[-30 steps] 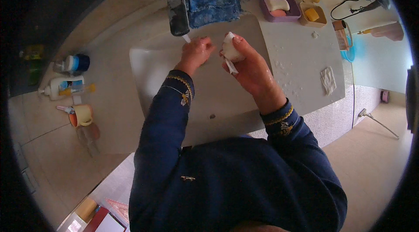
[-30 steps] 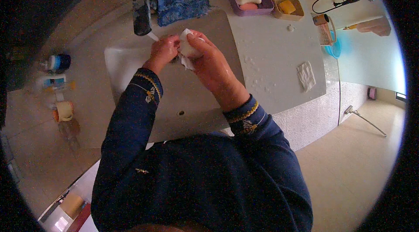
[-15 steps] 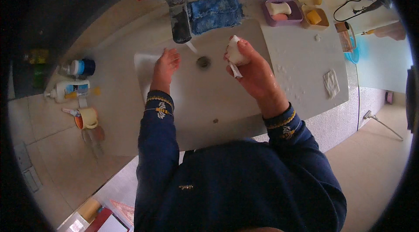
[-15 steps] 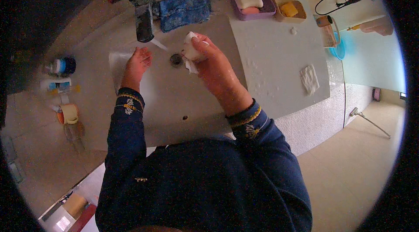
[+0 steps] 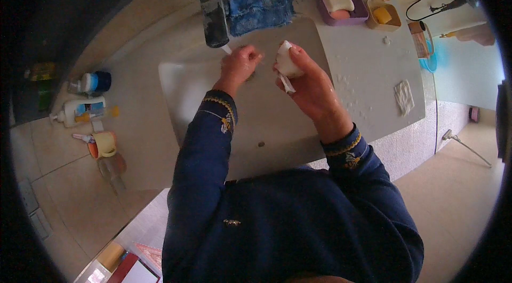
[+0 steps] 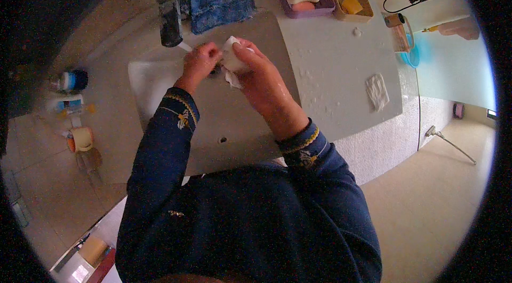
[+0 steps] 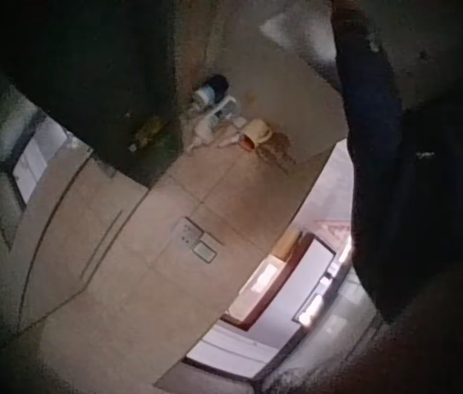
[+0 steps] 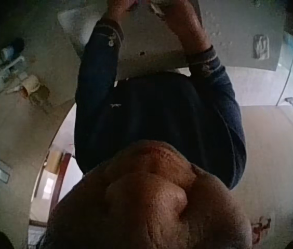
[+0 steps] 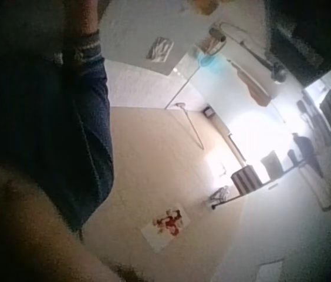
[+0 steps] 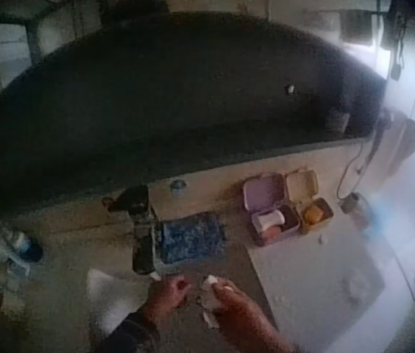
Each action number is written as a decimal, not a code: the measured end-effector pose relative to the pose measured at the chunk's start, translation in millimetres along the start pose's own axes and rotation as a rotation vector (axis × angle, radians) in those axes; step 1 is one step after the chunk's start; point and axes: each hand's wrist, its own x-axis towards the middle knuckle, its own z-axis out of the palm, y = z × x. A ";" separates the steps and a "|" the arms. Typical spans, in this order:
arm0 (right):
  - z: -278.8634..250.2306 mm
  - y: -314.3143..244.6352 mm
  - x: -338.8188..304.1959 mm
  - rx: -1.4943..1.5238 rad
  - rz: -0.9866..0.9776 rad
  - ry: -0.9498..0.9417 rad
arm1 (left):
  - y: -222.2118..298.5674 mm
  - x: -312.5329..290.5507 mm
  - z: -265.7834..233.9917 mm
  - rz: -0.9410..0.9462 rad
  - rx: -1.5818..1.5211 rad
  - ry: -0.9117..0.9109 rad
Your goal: The person washes a white cloth under running water at a bathroom sink, repeatedly rubbing and wringing it. After rinsing, the person unfolds the cloth to reveal a patterned design and places it on the counter.
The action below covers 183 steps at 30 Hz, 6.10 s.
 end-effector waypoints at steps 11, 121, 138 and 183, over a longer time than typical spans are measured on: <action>3.2 -1.9 -2.9 -0.003 0.001 -0.018 | -43.6 -17.6 -29.5 -0.852 -1.419 0.123; 2.2 4.7 7.8 0.014 0.047 -0.063 | -60.3 -26.0 -11.2 -0.831 -1.243 0.208; -2.1 2.1 4.9 0.028 0.045 -0.031 | -4.7 8.8 -20.0 -0.841 -0.698 0.112; -1.0 -1.5 1.6 0.045 0.045 -0.060 | -4.0 -1.7 -30.1 -0.829 -1.568 0.186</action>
